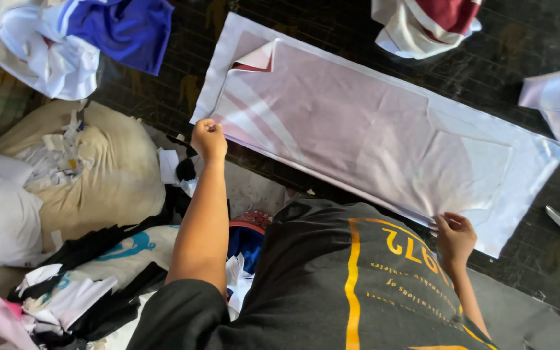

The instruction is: The person lays out a large piece of white fabric on a table and places a transparent pattern on top. Using shears, they cut the fabric along the pattern's outline. After cutting, they remove the pattern and fold the resulting fabric piece.

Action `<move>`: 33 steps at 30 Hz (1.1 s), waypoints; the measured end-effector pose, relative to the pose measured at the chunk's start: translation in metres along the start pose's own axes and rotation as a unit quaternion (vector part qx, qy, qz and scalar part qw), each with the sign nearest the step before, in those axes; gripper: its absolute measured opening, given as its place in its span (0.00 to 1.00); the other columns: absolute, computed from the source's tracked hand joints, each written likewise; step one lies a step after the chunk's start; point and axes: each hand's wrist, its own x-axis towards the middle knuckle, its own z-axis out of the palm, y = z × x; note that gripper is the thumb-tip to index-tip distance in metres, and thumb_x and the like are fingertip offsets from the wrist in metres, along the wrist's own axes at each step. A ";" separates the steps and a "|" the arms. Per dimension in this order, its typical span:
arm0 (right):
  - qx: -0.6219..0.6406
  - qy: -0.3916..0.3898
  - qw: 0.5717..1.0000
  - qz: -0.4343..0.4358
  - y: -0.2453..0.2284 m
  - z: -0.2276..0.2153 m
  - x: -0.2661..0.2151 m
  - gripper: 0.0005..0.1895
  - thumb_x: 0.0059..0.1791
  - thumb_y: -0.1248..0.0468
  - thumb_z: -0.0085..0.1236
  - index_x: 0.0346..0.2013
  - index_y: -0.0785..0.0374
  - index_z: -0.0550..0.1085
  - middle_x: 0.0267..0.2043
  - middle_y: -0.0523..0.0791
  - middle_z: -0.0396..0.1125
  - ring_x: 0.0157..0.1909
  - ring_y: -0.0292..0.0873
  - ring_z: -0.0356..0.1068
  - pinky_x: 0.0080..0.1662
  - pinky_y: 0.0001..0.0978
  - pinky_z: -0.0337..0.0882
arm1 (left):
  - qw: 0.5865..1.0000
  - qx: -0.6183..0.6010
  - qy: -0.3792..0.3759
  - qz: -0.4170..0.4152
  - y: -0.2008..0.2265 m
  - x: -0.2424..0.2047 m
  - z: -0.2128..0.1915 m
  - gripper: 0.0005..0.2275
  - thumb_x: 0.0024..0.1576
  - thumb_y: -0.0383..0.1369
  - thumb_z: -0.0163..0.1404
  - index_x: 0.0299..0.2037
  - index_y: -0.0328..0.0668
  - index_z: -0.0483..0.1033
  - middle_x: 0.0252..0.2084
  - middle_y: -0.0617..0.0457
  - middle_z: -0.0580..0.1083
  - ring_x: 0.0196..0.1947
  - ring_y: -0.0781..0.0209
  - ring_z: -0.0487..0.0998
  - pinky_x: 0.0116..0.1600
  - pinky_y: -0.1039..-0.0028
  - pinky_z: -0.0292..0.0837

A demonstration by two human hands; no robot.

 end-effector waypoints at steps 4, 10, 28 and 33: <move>-0.046 -0.020 0.999 0.020 0.001 -0.005 0.008 0.05 0.54 0.69 0.58 0.42 0.68 0.74 0.31 0.52 0.73 0.31 0.42 0.74 0.34 0.28 0.75 | 0.998 0.049 -0.030 -0.029 -0.006 0.015 0.003 0.09 0.51 0.31 0.50 0.39 0.49 0.81 0.40 0.53 0.82 0.42 0.49 0.82 0.50 0.65 0.74; -0.067 -0.042 0.997 0.016 -0.013 -0.012 0.002 0.12 0.52 0.69 0.64 0.46 0.67 0.71 0.35 0.51 0.73 0.34 0.44 0.75 0.36 0.30 0.77 | 0.998 -0.029 -0.025 -0.048 0.025 0.015 -0.026 0.10 0.52 0.29 0.57 0.44 0.48 0.77 0.31 0.58 0.80 0.33 0.61 0.82 0.45 0.69 0.76; -0.102 -0.060 0.993 0.025 -0.039 -0.012 -0.015 0.17 0.52 0.70 0.64 0.53 0.68 0.70 0.38 0.53 0.74 0.33 0.43 0.73 0.38 0.30 0.76 | 0.990 0.045 -0.108 -0.073 0.022 0.025 -0.036 0.08 0.55 0.26 0.54 0.43 0.48 0.77 0.40 0.55 0.80 0.36 0.63 0.83 0.41 0.70 0.80; -0.096 -0.044 0.994 0.032 -0.037 -0.011 -0.014 0.15 0.51 0.69 0.63 0.51 0.66 0.71 0.35 0.50 0.73 0.30 0.40 0.71 0.36 0.27 0.74 | 0.993 0.046 -0.092 -0.064 0.031 0.027 -0.041 0.07 0.54 0.28 0.55 0.41 0.49 0.78 0.40 0.55 0.80 0.36 0.63 0.83 0.41 0.70 0.80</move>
